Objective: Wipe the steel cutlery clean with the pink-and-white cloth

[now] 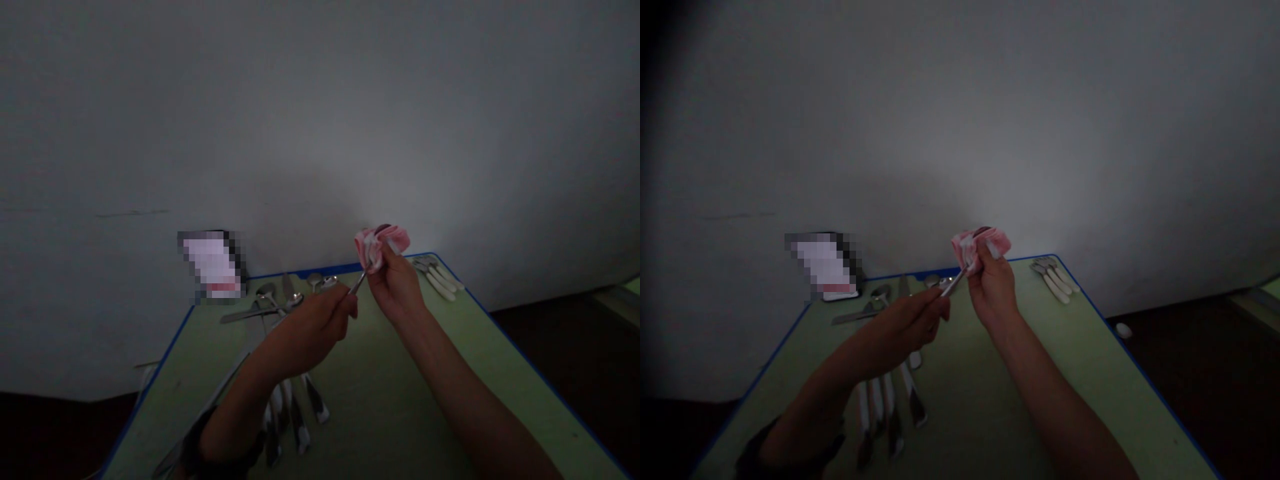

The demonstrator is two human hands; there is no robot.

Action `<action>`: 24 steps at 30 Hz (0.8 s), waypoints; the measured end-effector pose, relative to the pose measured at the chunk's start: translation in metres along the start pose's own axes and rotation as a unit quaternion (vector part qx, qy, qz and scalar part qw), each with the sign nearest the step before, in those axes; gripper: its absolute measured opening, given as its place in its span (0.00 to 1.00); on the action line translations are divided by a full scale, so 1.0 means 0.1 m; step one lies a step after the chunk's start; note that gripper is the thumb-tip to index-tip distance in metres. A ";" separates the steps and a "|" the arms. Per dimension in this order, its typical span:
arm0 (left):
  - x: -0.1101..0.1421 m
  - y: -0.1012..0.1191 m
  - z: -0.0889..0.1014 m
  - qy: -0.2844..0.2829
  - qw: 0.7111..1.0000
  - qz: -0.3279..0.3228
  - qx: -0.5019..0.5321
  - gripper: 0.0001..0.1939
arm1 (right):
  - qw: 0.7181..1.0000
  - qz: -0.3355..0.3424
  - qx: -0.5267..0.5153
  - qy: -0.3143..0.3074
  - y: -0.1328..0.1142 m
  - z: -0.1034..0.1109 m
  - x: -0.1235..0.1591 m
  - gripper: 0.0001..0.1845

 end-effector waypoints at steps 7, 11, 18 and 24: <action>0.03 0.04 -0.04 -0.054 0.996 -0.003 0.064 0.17 | 0.998 0.058 0.029 -0.013 -0.17 -0.13 0.10 0.07; 0.05 0.08 -0.08 -0.087 0.991 -0.022 0.095 0.15 | 0.994 0.096 0.045 -0.042 -0.32 -0.21 0.13 0.08; 0.10 0.06 -0.15 -0.120 0.977 0.003 0.176 0.15 | 0.991 0.095 0.080 -0.049 -0.36 -0.22 0.15 0.12; 0.08 0.02 -0.21 -0.132 0.975 0.016 0.176 0.16 | 0.991 0.055 0.074 -0.095 -0.34 -0.31 0.17 0.10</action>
Point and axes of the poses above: each hand's wrist, its own x-axis away from the middle knuckle, its own z-axis out of the back of the hand, y = z × x, the point moved 10 cm from there along -x, towards the middle knuckle, and after that the axes turned 2 degrees about y, right-handed, at the moved point
